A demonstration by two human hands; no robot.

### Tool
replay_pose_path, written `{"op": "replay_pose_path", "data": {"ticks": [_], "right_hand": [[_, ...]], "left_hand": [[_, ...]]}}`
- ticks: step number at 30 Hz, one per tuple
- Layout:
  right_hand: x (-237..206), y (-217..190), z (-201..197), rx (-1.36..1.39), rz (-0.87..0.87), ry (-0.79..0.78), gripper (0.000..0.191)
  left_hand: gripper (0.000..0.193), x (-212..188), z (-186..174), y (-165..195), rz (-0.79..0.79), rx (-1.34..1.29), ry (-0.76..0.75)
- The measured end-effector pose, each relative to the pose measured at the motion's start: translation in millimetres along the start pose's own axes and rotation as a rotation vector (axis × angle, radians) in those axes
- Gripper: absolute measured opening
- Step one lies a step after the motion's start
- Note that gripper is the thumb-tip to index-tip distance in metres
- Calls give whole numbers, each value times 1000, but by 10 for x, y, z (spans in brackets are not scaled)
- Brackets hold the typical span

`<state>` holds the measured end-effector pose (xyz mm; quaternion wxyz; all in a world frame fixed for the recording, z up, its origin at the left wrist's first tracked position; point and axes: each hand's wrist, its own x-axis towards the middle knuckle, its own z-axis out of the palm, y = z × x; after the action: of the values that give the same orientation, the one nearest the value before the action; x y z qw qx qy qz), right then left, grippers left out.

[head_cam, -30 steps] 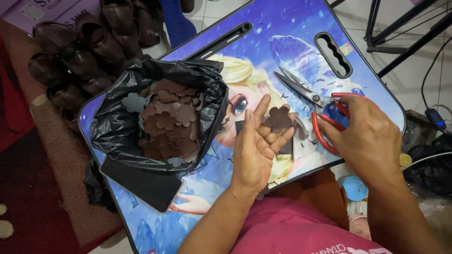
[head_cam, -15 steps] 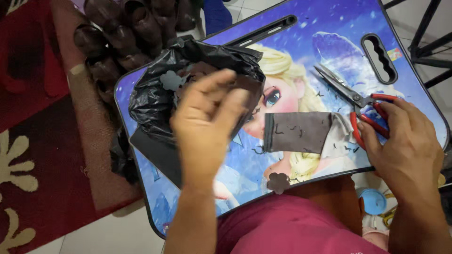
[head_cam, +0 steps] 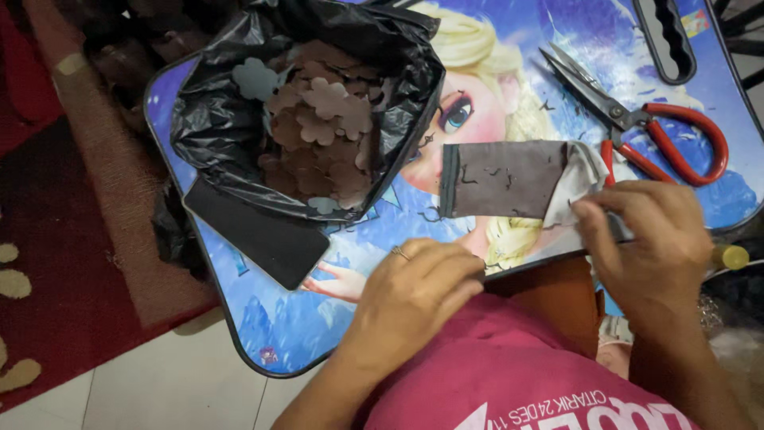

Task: The person uses red-handled scissors to cut flower-shaped pieces from a sheet of brown material. They repeatedly cut out shapes and place them into a black plastic bag on the table.

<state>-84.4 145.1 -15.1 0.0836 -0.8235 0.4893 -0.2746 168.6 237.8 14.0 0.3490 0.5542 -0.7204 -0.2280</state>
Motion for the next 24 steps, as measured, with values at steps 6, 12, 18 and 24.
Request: {"op": "replay_pose_path", "data": {"ticks": [6, 12, 18, 24], "right_hand": [[18, -145, 85, 57, -27, -19, 14], [3, -70, 90, 60, -3, -56, 15], [226, 182, -111, -241, 50, 88, 20], [390, 380, -194, -292, 118, -5, 36]], "left_hand": [[35, -97, 137, -65, -17, 25, -69], [33, -41, 154, -81, -17, 10, -71], [42, 62, 153, -51, -101, 26, -179], [34, 175, 119, -66, -68, 60, -166]]}}
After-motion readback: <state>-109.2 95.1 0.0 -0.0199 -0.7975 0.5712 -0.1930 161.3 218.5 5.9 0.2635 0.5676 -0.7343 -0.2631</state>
